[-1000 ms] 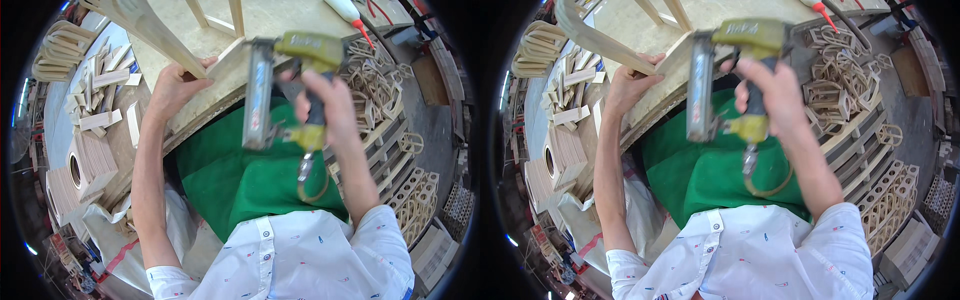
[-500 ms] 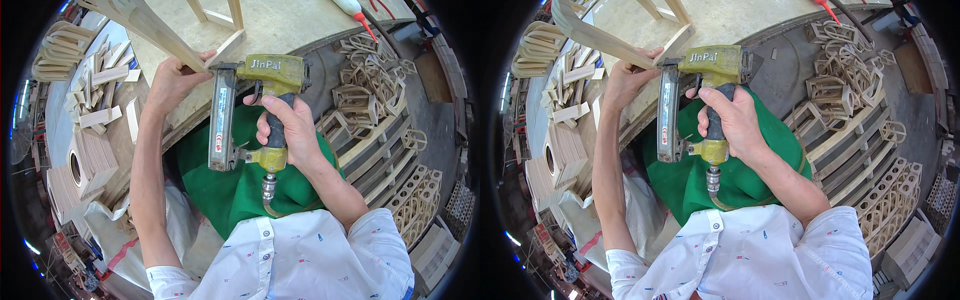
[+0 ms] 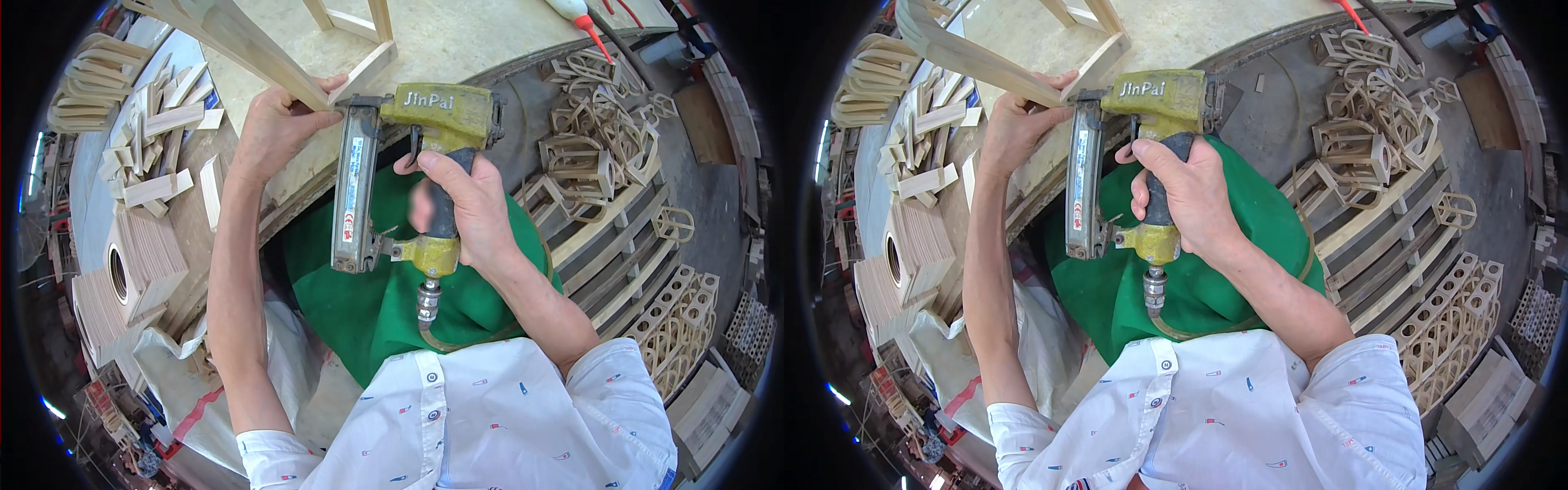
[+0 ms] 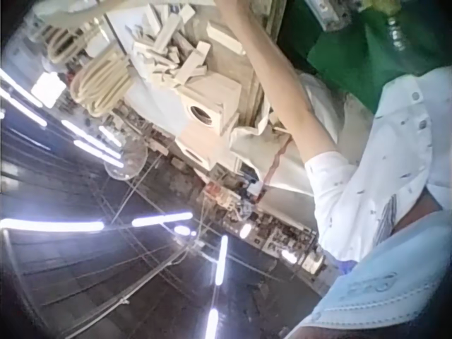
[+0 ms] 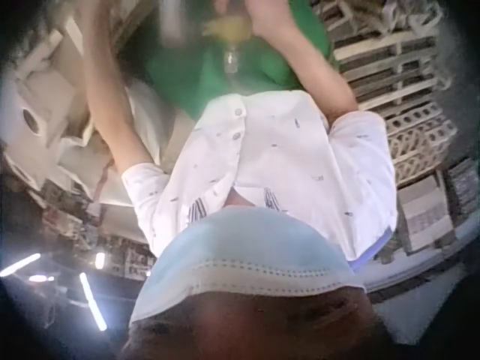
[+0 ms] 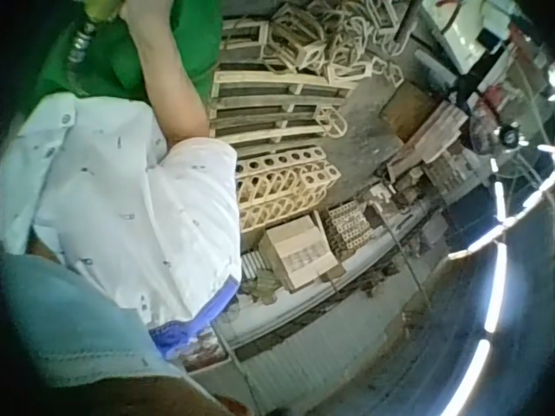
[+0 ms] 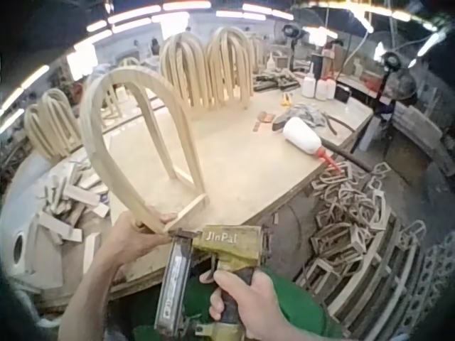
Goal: The person assembles wooden furniture components by applying glue to joints and securing them with a pneumatic nail gun. They handle small wooden blocks, curved wooden pieces, and a wooden frame, repeatedly gluing and nailing parts together on a workbench.
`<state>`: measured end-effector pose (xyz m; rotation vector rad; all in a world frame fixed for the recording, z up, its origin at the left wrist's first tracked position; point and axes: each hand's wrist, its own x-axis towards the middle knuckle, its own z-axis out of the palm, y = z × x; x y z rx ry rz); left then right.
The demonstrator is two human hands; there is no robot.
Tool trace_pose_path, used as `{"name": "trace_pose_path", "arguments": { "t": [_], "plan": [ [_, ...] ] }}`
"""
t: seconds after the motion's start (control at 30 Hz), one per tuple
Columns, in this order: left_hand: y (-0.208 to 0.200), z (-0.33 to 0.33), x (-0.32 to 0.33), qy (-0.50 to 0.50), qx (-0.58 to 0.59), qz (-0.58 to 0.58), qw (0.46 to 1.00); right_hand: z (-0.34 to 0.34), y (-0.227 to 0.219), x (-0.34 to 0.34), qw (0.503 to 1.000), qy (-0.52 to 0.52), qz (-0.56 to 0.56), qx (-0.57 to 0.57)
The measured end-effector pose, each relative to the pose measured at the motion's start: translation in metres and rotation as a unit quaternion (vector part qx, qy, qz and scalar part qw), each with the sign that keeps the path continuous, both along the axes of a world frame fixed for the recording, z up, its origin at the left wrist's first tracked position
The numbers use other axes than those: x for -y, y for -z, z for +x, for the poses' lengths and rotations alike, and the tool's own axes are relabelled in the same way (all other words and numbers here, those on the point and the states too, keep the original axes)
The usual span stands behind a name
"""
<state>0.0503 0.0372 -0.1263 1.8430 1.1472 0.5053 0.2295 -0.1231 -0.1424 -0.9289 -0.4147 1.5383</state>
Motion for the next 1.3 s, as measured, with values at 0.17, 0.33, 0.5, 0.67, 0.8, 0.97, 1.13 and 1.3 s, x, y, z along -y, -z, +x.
{"name": "trace_pose_path", "arguments": {
  "t": [0.17,0.33,0.5,0.67,0.8,0.97,1.13,1.3],
  "plan": [
    [0.004,-0.006,-0.004,0.028,0.047,-0.025,0.998,-0.003,-0.005,0.0,0.998,0.05,0.01,-0.029],
    [0.0,-0.008,-0.005,0.039,0.016,-0.027,0.999,-0.001,0.0,-0.001,0.999,0.033,-0.003,-0.016],
    [0.0,-0.008,-0.005,0.033,-0.002,-0.027,0.999,-0.002,-0.001,-0.002,0.999,0.034,-0.003,-0.006],
    [-0.001,-0.006,-0.003,0.036,0.003,-0.019,0.999,-0.003,-0.002,-0.002,0.999,0.04,-0.01,-0.003],
    [0.005,-0.009,-0.004,0.032,0.001,-0.015,0.999,-0.002,-0.001,0.0,1.0,0.026,-0.007,0.005],
    [-0.001,-0.008,-0.004,0.026,0.013,-0.035,0.999,0.002,0.002,-0.002,1.0,0.006,-0.003,0.007],
    [-0.016,-0.009,-0.007,0.038,-0.01,-0.051,0.998,0.019,-0.004,-0.004,0.999,0.041,0.011,-0.018],
    [-0.013,-0.007,-0.037,0.028,0.067,-0.013,0.997,0.052,-0.005,-0.014,0.998,0.062,0.015,-0.003]
  ]
}}
